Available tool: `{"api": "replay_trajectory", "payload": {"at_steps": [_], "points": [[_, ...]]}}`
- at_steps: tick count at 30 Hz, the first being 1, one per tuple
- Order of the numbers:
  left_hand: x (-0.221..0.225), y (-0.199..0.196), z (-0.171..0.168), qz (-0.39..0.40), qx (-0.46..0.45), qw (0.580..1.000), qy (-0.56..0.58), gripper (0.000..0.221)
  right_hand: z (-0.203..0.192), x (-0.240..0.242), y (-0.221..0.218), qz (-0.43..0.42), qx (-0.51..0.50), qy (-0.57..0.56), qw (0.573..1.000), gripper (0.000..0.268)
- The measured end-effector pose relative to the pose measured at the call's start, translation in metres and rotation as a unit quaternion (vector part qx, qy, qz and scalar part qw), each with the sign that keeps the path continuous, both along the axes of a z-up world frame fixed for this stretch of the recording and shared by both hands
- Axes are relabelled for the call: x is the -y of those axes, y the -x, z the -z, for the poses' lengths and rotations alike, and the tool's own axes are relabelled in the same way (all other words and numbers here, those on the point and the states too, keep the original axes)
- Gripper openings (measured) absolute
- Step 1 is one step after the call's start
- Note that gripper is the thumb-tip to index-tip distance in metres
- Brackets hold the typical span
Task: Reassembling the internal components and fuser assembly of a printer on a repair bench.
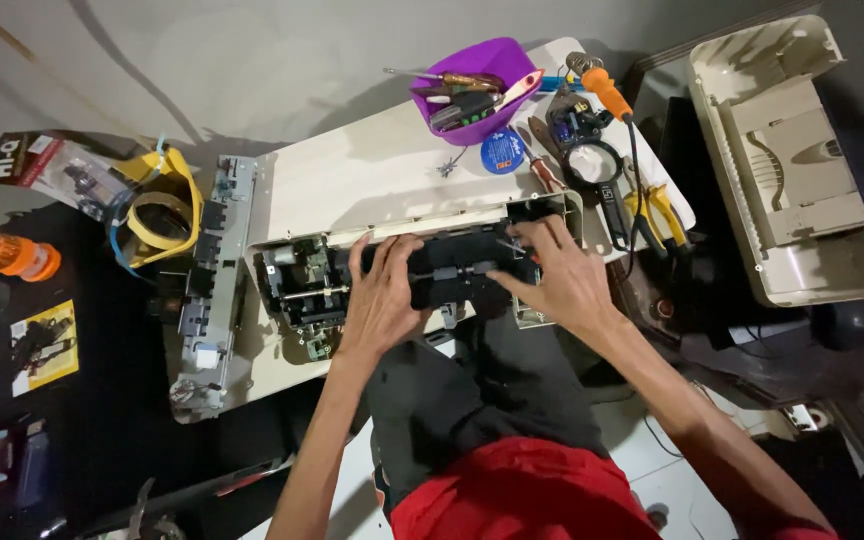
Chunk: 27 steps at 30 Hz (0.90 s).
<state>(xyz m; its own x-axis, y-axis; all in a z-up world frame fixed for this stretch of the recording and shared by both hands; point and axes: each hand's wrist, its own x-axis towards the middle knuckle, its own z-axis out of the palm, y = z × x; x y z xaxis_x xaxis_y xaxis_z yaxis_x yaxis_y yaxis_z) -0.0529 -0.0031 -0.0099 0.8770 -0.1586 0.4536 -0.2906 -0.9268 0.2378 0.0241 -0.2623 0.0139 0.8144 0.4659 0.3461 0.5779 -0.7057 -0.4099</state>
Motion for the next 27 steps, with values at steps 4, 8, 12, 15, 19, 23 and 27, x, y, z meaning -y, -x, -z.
{"api": "replay_trajectory", "payload": {"at_steps": [4, 8, 12, 15, 19, 23, 27], "points": [[-0.012, -0.009, 0.031, 0.003, 0.008, 1.000, 0.012, 0.084, -0.007, -0.016, 0.007, -0.056, 0.036, 0.082, 0.994, 0.067], [-0.007, -0.004, 0.017, 0.021, -0.002, 0.999, 0.031, 0.085, -0.012, -0.029, 0.016, -0.111, 0.062, 0.203, 0.971, 0.105], [-0.008, -0.004, 0.013, 0.019, -0.006, 0.999, 0.031, 0.081, -0.013, -0.039, 0.014, -0.133, 0.078, 0.288, 0.945, 0.129], [-0.015, -0.008, 0.036, 0.022, -0.013, 0.999, 0.029, 0.085, -0.007, -0.048, 0.016, -0.126, 0.067, 0.348, 0.927, 0.134], [-0.012, -0.005, 0.025, 0.014, -0.022, 1.000, 0.017, 0.088, -0.012, -0.061, 0.012, -0.113, 0.048, 0.355, 0.927, 0.129], [-0.013, -0.006, 0.018, 0.020, -0.019, 1.000, -0.004, 0.077, -0.007, -0.074, 0.005, -0.132, 0.093, 0.319, 0.934, 0.105], [-0.004, 0.002, -0.008, 0.011, -0.036, 0.999, 0.003, 0.079, 0.001, -0.081, 0.008, -0.120, 0.144, 0.328, 0.926, 0.107]]}}
